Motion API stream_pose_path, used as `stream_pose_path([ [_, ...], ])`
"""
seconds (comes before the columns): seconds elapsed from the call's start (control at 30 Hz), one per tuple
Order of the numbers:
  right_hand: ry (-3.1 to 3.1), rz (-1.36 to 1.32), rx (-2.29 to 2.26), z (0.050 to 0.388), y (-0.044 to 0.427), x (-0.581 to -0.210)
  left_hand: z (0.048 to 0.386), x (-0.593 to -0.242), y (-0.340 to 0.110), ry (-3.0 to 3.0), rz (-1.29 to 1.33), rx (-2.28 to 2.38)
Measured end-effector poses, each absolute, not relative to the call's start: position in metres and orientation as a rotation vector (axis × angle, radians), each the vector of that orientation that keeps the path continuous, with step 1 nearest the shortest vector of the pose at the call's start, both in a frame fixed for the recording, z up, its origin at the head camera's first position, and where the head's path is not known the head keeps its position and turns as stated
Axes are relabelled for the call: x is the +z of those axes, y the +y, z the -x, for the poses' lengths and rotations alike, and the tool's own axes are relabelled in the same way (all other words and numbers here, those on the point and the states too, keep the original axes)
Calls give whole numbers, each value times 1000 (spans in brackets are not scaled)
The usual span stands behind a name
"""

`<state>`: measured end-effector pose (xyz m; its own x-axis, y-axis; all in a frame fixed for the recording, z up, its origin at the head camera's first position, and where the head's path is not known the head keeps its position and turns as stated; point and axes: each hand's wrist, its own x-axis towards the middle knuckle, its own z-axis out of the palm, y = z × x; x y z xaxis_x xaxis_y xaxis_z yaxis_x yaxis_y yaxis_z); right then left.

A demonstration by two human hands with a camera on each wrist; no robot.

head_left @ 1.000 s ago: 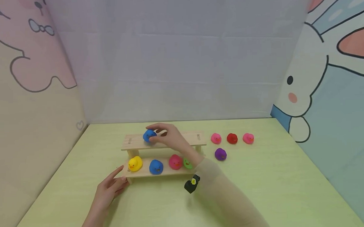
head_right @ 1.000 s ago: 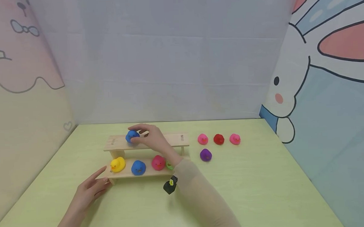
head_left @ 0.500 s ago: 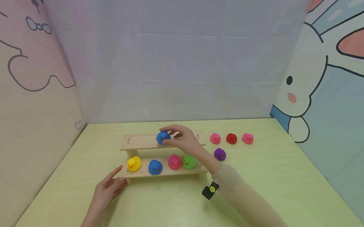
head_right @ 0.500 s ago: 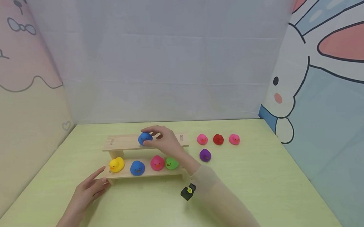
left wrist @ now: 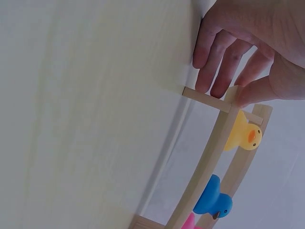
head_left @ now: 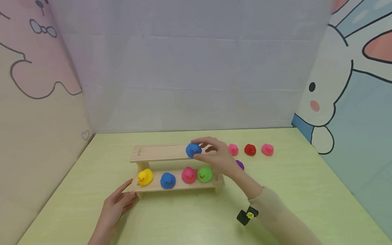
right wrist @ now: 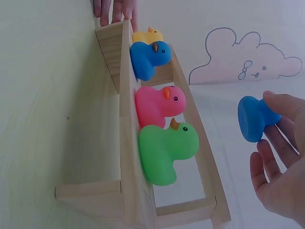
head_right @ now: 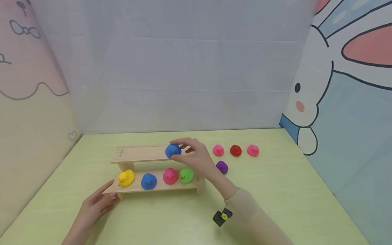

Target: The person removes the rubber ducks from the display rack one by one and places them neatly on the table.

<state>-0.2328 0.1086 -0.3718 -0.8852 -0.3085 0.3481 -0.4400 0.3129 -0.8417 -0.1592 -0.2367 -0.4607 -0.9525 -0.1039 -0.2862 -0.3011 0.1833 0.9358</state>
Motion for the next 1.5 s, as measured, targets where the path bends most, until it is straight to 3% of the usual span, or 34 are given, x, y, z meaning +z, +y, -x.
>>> stream_pose_path([
  [0.7,-2344,-435,1518,220,194,-367,158,-459,-235,2293,397,1881],
  [1.5,-2517,-185,1116,225,263,-401,160,-462,-236,2282,421,1879],
])
